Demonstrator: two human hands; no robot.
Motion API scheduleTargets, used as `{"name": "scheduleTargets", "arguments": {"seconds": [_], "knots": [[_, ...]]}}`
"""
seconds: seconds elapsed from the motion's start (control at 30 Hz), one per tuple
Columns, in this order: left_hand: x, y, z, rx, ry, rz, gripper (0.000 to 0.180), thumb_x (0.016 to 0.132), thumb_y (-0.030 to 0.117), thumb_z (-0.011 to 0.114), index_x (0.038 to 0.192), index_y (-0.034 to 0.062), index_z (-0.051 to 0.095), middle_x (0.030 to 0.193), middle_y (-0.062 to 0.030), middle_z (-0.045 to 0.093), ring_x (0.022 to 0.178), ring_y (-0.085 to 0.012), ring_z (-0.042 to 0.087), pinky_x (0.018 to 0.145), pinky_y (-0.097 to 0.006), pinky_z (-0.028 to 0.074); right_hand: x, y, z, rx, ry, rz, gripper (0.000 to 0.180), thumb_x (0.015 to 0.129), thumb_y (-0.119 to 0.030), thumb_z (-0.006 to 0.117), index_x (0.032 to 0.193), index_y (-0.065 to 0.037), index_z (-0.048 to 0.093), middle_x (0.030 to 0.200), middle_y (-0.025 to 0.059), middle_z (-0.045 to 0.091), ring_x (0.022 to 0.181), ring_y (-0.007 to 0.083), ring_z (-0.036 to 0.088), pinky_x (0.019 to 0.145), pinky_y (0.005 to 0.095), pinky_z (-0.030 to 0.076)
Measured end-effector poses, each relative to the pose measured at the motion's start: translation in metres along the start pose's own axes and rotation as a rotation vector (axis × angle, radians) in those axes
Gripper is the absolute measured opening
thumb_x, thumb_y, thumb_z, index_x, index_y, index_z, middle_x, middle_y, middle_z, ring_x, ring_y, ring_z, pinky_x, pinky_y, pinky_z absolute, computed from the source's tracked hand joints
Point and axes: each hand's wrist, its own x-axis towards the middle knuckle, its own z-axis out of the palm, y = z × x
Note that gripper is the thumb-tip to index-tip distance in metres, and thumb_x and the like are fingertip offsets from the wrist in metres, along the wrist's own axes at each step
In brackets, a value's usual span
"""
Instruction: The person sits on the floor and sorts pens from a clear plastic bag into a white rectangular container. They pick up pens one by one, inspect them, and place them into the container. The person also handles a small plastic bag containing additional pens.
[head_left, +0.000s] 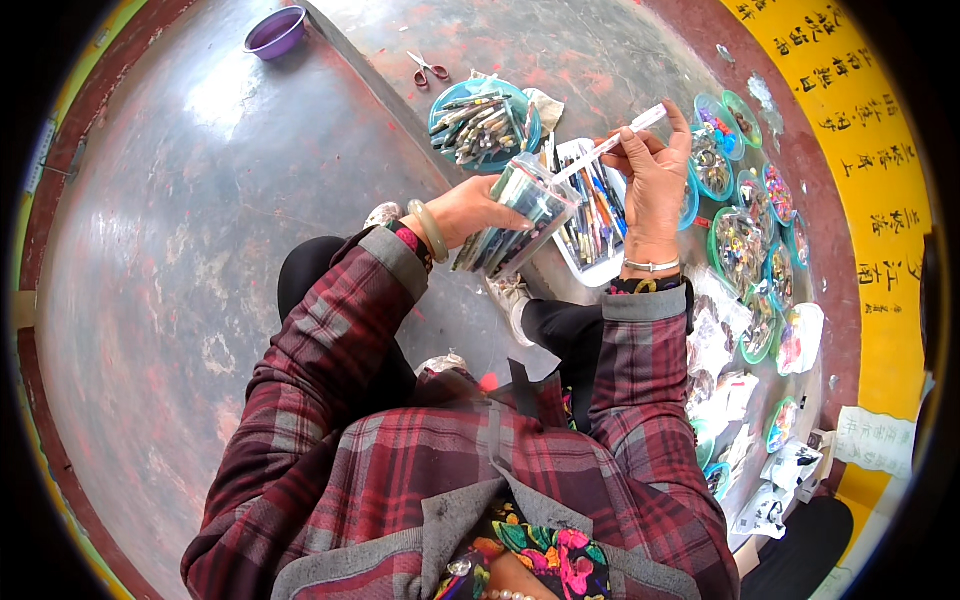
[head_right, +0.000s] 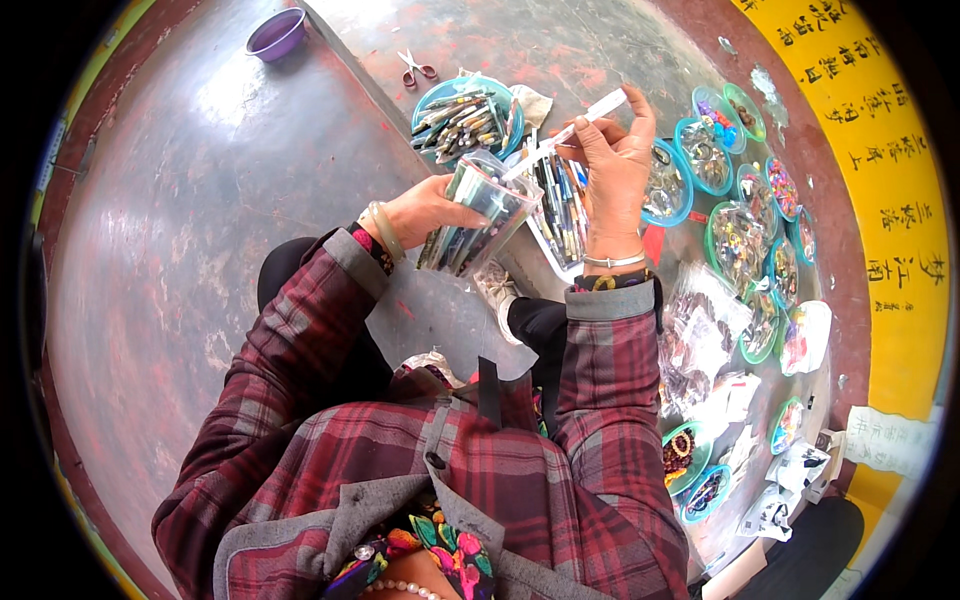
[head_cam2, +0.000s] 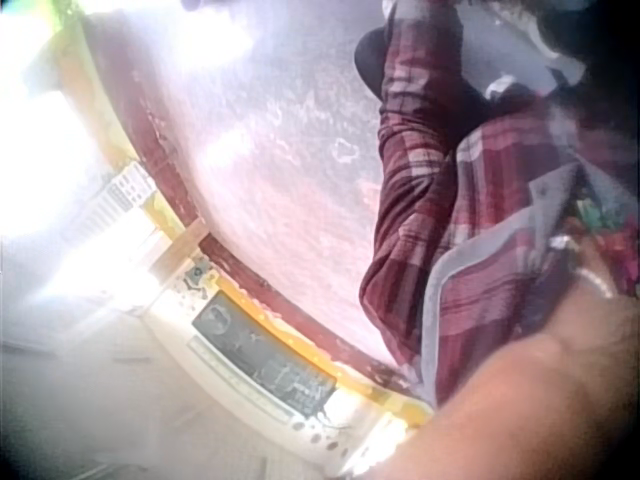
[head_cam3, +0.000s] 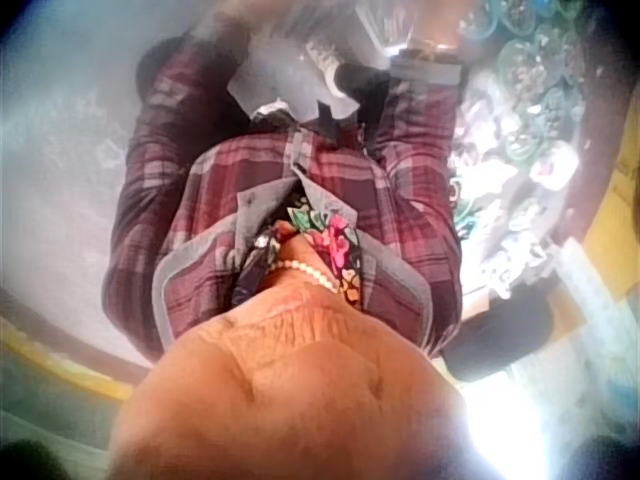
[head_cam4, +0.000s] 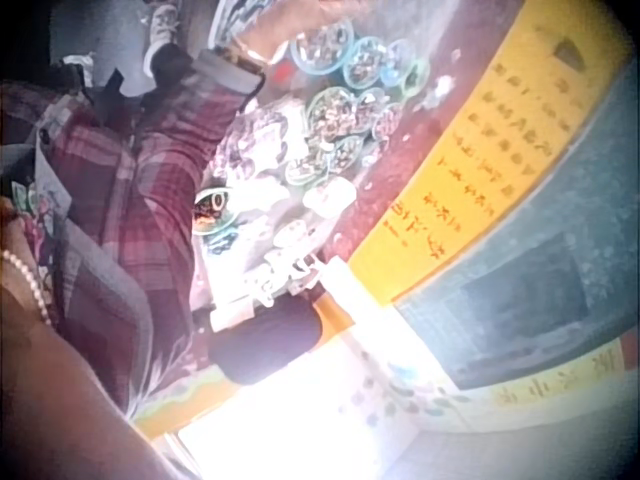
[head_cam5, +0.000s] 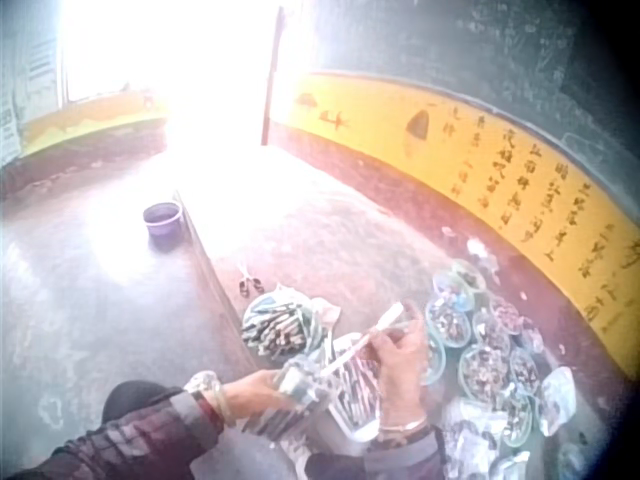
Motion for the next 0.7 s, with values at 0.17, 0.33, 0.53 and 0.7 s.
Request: {"name": "scheduleTargets", "arguments": {"seconds": [0.17, 0.33, 0.53, 0.7], "knots": [[0.001, -0.002, -0.001, -0.084, -0.015, 0.012, 0.042, 0.077, 0.003, 0.068, 0.117, 0.0002, 0.053, 0.107, -0.006, 0.061, 0.094, -0.0139, 0.059, 0.086, -0.03, 0.047, -0.002, 0.003, 0.002, -0.05, -0.054, 0.045, 0.056, 0.083, 0.003, 0.06, 0.13, -0.007, 0.031, 0.081, 0.0101, 0.061, 0.071, 0.0181, 0.065, 0.061, 0.0264, 0.056], [-0.001, 0.0, 0.002, -0.182, -0.019, -0.01, 0.04, 0.079, 0.004, 0.067, 0.116, 0.0002, 0.053, 0.106, -0.0062, 0.061, 0.095, -0.0153, 0.059, 0.086, -0.031, 0.047, -0.004, 0.008, 0.007, -0.067, -0.096, 0.094, 0.051, 0.083, 0.0, 0.061, 0.127, -0.006, 0.037, 0.08, 0.0097, 0.062, 0.072, 0.0153, 0.064, 0.06, 0.024, 0.055], [-0.001, -0.001, 0.001, -0.237, -0.022, 0.004, 0.038, 0.081, 0.01, 0.067, 0.115, 0.0004, 0.053, 0.105, -0.0066, 0.061, 0.093, -0.0161, 0.06, 0.084, -0.032, 0.047, -0.012, 0.015, 0.021, -0.193, -0.181, 0.101, 0.047, 0.081, -0.003, 0.065, 0.123, -0.009, 0.045, 0.08, 0.0099, 0.065, 0.073, 0.0124, 0.063, 0.064, 0.0235, 0.051], [-0.004, 0.006, 0.003, -0.341, -0.004, 0.006, 0.035, 0.083, 0.011, 0.065, 0.115, 0.0009, 0.054, 0.103, -0.0067, 0.061, 0.092, -0.0174, 0.06, 0.084, -0.033, 0.048, -0.017, 0.028, 0.024, -0.265, -0.234, 0.066, 0.04, 0.079, -0.006, 0.068, 0.116, -0.009, 0.053, 0.079, 0.0075, 0.066, 0.074, 0.0109, 0.06, 0.065, 0.0242, 0.048]]}}
